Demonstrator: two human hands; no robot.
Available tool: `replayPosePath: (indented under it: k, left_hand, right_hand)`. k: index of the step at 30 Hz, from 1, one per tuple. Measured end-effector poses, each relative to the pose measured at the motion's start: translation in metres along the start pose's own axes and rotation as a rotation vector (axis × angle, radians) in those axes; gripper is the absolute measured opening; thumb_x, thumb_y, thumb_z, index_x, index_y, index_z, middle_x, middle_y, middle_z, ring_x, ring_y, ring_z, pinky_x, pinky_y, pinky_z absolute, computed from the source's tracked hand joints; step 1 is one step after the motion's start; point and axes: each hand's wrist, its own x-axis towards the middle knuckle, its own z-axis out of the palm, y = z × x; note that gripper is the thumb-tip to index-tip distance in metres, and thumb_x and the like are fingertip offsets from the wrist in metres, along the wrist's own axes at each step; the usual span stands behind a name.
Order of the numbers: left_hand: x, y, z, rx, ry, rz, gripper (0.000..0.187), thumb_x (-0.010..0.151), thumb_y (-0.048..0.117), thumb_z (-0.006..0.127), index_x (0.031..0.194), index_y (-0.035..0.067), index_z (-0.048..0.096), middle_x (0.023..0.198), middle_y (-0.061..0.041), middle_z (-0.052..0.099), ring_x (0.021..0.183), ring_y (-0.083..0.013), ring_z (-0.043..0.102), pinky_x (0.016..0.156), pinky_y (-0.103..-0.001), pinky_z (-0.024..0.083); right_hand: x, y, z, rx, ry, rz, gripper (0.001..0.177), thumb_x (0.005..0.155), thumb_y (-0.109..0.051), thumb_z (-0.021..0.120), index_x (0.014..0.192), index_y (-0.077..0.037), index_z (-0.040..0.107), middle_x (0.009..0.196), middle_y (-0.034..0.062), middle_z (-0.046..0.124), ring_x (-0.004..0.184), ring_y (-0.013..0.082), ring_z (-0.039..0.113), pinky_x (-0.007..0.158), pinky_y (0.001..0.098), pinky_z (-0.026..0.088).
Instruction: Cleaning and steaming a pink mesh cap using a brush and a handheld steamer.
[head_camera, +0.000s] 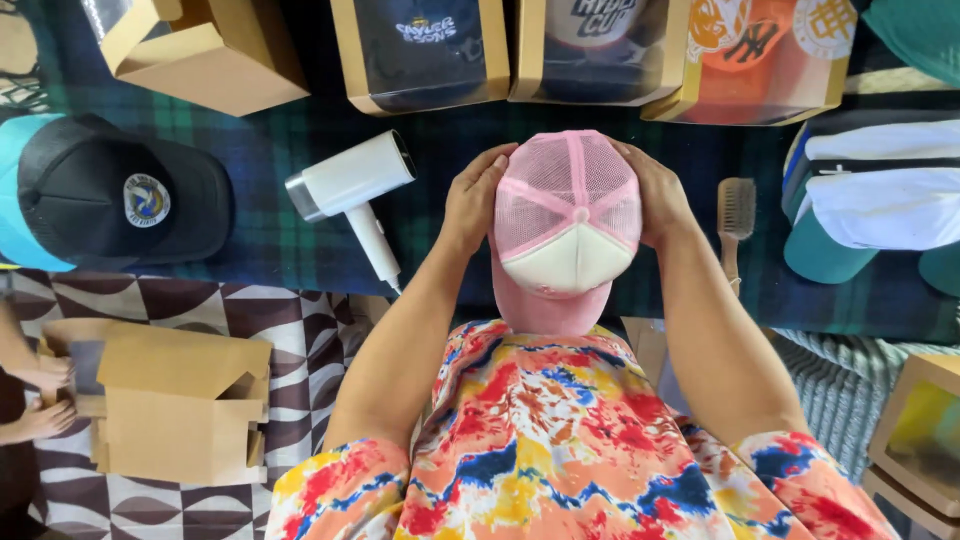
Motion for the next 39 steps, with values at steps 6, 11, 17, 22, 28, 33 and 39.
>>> replayPosePath:
  k: [6, 11, 17, 22, 28, 33, 39]
  left_hand:
    - [-0.024, -0.039, -0.018, 0.103, 0.223, -0.062, 0.038, 0.105, 0.050, 0.053, 0.127, 0.023, 0.068, 0.110, -0.008, 0.074, 0.101, -0.0230, 0.072, 0.086, -0.039, 0.059]
    - [-0.095, -0.059, -0.014, -0.208, 0.184, -0.207, 0.030, 0.102, 0.029, 0.063, 0.124, 0.009, 0.067, 0.091, -0.008, 0.070, 0.078, -0.0160, 0.065, 0.067, -0.029, 0.055]
    - [-0.098, -0.116, -0.006, -0.254, 0.158, -0.240, 0.016, 0.098, 0.016, 0.070, 0.112, 0.007, 0.071, 0.083, -0.002, 0.065, 0.074, -0.0115, 0.060, 0.062, -0.024, 0.050]
    - [-0.095, -0.143, -0.006, -0.242, 0.186, -0.200, 0.009, 0.099, 0.012, 0.068, 0.104, 0.007, 0.071, 0.077, -0.001, 0.060, 0.068, -0.0106, 0.054, 0.056, -0.023, 0.044]
    - [-0.094, -0.155, -0.006, -0.243, 0.158, -0.162, 0.009, 0.101, 0.017, 0.067, 0.105, 0.010, 0.070, 0.078, 0.000, 0.061, 0.069, -0.0086, 0.055, 0.058, -0.021, 0.045]
    - [-0.111, -0.119, -0.010, -0.148, 0.158, -0.192, 0.020, 0.105, 0.029, 0.063, 0.117, 0.014, 0.066, 0.090, -0.004, 0.067, 0.077, -0.0097, 0.057, 0.063, -0.025, 0.049]
    - [-0.138, -0.119, -0.001, -0.286, 0.024, -0.432, 0.045, 0.100, 0.019, 0.068, 0.139, 0.007, 0.051, 0.097, -0.015, 0.065, 0.083, -0.0229, 0.070, 0.072, -0.037, 0.063]
  right_hand:
    - [-0.041, 0.041, 0.034, 0.553, 0.177, 0.493, 0.034, 0.101, -0.027, 0.059, 0.131, -0.013, 0.063, 0.125, 0.0071, 0.066, 0.119, 0.0247, 0.061, 0.106, 0.0377, 0.045]
    - [-0.122, 0.028, 0.052, 1.261, 0.326, 0.869, 0.026, 0.098, -0.029, 0.057, 0.118, -0.014, 0.064, 0.102, 0.0054, 0.071, 0.092, 0.0237, 0.070, 0.079, 0.0393, 0.057]
    - [-0.152, 0.033, 0.085, 1.338, 0.112, 0.719, 0.030, 0.097, 0.001, 0.059, 0.125, -0.008, 0.052, 0.102, 0.0094, 0.064, 0.079, 0.0255, 0.072, 0.064, 0.0381, 0.061]
    - [-0.144, 0.013, 0.072, 1.355, 0.102, 0.673, 0.030, 0.095, 0.004, 0.061, 0.123, -0.004, 0.054, 0.095, 0.0107, 0.066, 0.070, 0.0257, 0.074, 0.057, 0.0383, 0.063]
    - [-0.144, 0.012, 0.068, 1.313, 0.083, 0.685, 0.030, 0.094, 0.003, 0.065, 0.121, -0.004, 0.056, 0.093, 0.0106, 0.069, 0.072, 0.0270, 0.076, 0.061, 0.0403, 0.066]
    - [-0.157, 0.030, 0.053, 0.248, 0.132, 0.602, 0.034, 0.093, -0.043, 0.081, 0.118, -0.021, 0.077, 0.105, 0.0073, 0.069, 0.099, 0.0271, 0.071, 0.080, 0.0390, 0.058]
    - [-0.225, 0.223, 0.025, -0.700, 0.553, 0.635, 0.049, 0.091, -0.050, 0.078, 0.125, -0.017, 0.064, 0.118, 0.0081, 0.054, 0.099, 0.0377, 0.058, 0.074, 0.0554, 0.058]
